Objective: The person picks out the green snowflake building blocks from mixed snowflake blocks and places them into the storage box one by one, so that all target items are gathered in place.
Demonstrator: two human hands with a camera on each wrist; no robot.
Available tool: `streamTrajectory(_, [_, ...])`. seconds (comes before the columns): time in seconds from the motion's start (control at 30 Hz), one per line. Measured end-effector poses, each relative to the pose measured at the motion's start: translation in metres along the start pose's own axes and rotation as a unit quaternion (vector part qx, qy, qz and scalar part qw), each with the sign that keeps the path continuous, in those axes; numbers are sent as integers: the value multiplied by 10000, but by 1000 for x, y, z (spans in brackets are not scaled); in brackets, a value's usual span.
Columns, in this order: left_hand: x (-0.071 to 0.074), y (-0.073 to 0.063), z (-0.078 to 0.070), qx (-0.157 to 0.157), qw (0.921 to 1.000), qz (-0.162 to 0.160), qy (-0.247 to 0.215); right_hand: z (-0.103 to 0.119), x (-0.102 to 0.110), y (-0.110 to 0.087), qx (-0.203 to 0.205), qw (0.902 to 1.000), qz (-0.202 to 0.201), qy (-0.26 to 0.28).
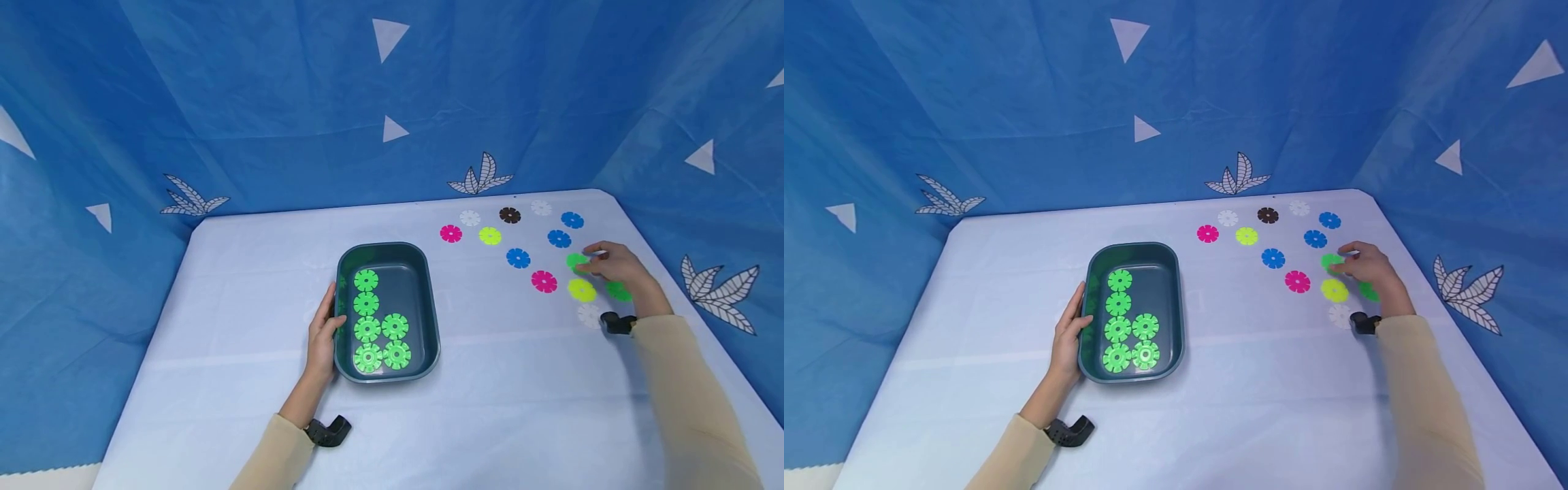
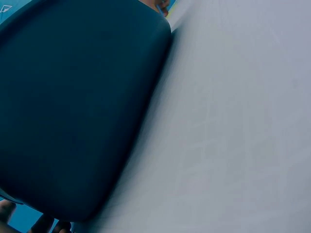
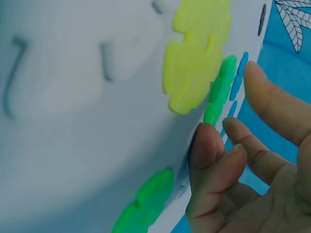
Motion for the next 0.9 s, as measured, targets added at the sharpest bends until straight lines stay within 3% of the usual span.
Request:
streamTrajectory(0.53, [-1, -2, 1, 48, 10000, 15, 18, -1, -2, 3, -249, 9992, -301, -110])
streamTrajectory(0.9, [0, -1, 1, 24, 10000, -4, -20, 1, 3, 5, -20, 9994, -344, 12])
Point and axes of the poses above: each hand's wrist, its own y-axis towards the middle knuckle, its own x-axis out of the back of the hand, z = x × y, the point moved 7 cm from there along y, towards the middle knuckle, and after that the axes turned 10 degrees about z, right-handed, at the moved point
